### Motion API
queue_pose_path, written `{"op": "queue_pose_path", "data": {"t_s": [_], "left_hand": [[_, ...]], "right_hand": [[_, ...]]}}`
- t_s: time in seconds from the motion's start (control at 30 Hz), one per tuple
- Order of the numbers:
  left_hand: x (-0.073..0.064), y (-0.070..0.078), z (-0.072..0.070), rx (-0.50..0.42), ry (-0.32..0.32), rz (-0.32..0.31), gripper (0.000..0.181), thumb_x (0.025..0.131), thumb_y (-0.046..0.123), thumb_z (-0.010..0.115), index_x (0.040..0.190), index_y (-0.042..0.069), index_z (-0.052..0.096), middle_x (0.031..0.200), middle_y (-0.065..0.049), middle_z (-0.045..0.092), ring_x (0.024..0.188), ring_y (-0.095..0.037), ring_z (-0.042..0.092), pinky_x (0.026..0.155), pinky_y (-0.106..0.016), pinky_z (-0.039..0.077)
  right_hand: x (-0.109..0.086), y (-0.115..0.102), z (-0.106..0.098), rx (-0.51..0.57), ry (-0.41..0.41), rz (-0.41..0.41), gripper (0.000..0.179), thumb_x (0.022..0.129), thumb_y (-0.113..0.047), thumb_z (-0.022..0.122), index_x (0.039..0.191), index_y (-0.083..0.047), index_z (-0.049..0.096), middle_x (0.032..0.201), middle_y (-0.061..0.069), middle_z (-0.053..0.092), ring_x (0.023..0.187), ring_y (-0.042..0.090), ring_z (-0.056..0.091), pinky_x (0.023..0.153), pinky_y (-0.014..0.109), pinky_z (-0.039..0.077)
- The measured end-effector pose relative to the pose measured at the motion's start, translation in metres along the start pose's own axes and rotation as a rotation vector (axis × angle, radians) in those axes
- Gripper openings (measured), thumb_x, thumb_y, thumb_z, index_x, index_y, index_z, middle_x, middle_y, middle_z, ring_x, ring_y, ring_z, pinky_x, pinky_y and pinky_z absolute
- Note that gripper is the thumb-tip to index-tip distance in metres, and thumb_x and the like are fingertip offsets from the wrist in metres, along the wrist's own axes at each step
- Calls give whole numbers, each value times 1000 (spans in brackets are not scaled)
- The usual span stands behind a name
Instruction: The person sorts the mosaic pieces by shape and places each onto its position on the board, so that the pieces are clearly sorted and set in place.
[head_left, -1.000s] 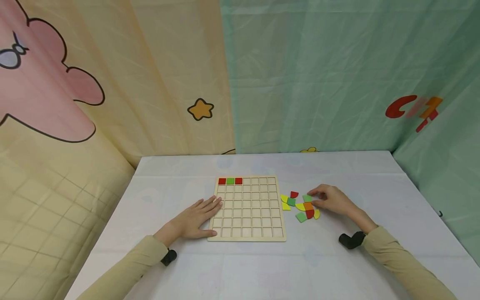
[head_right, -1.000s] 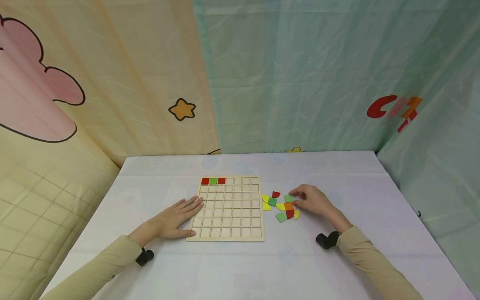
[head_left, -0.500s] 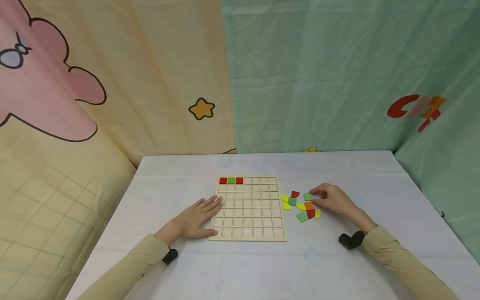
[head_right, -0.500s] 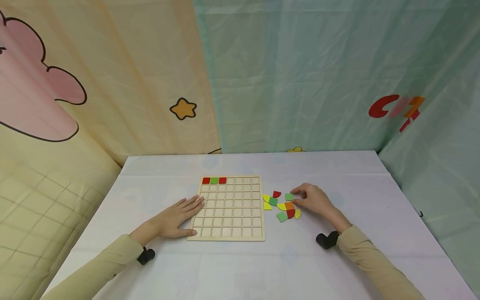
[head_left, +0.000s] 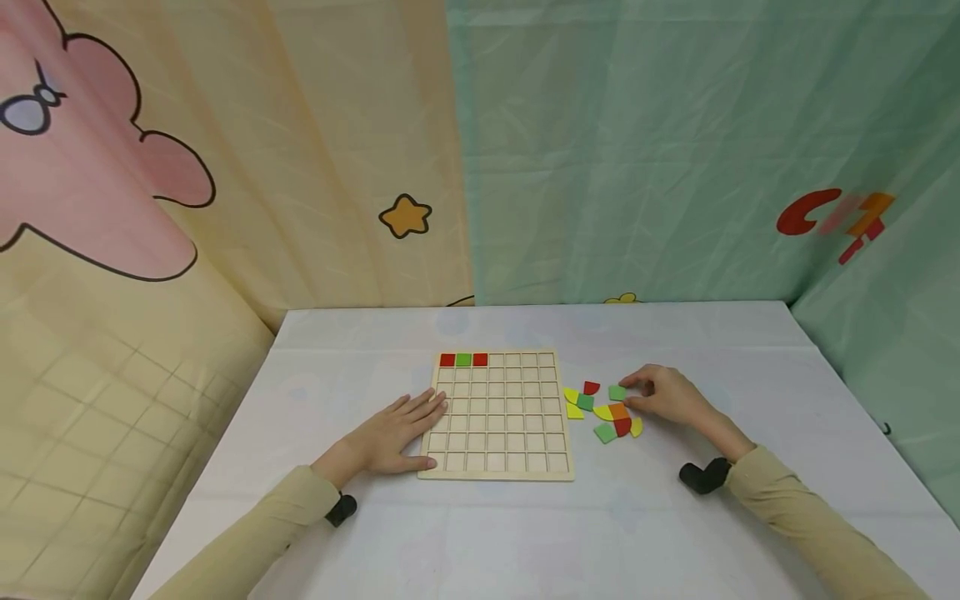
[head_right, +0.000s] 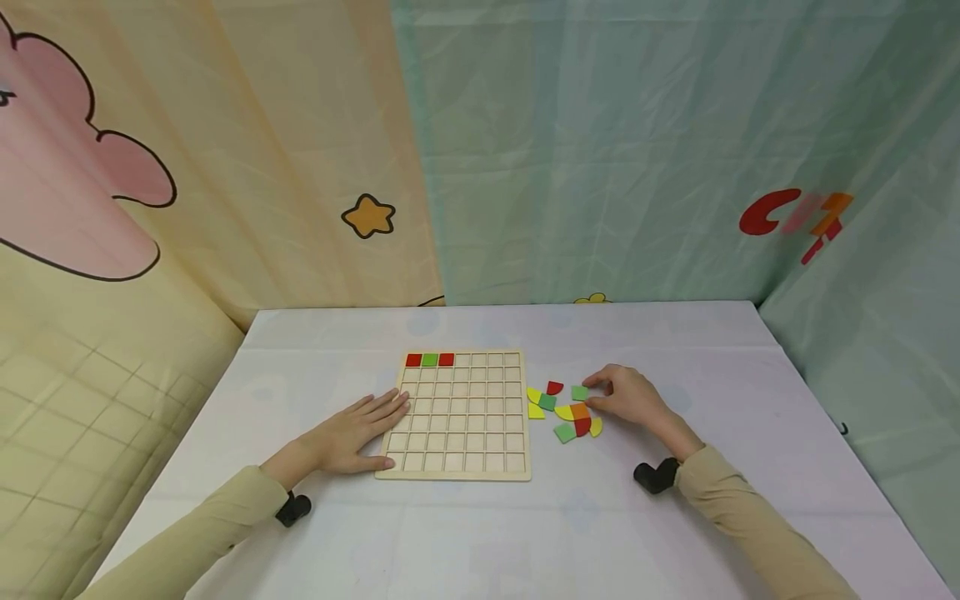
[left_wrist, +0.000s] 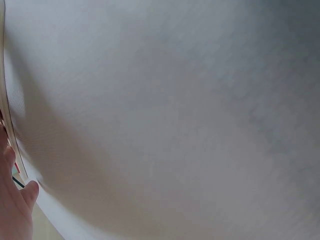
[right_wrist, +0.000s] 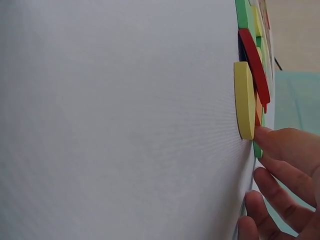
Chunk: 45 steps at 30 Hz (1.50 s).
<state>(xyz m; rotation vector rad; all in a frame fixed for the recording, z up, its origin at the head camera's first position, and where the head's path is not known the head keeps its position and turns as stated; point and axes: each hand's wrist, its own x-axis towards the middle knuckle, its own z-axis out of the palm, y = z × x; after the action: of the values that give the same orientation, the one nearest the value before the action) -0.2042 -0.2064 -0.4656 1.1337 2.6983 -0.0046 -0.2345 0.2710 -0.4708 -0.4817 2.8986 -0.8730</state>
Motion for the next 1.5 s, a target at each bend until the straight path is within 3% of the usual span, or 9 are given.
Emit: {"op": "queue_pose_path", "data": {"t_s": [1.03,1.5], "left_hand": [[-1,1,-2,-17,-12,-11,89,91,66,43,155,13,14,163,-3,10,151,-23,8,120,-50,16],[0,2,-1,-28,-8,-12,89,90,67,42,155,13,13,163,-3,9,151,-23,7,120,-51,15]], "right_hand": [[3,-6,-3,-48,-10,28,30,79,-24,77,102,-3,73,73,0,60,63,13,45,53,22,36],[3,-14,-5,-66,45,-9,27,81,-24,76,100,-6,74,88,4,70,65,10,49,53,22,41]]}}
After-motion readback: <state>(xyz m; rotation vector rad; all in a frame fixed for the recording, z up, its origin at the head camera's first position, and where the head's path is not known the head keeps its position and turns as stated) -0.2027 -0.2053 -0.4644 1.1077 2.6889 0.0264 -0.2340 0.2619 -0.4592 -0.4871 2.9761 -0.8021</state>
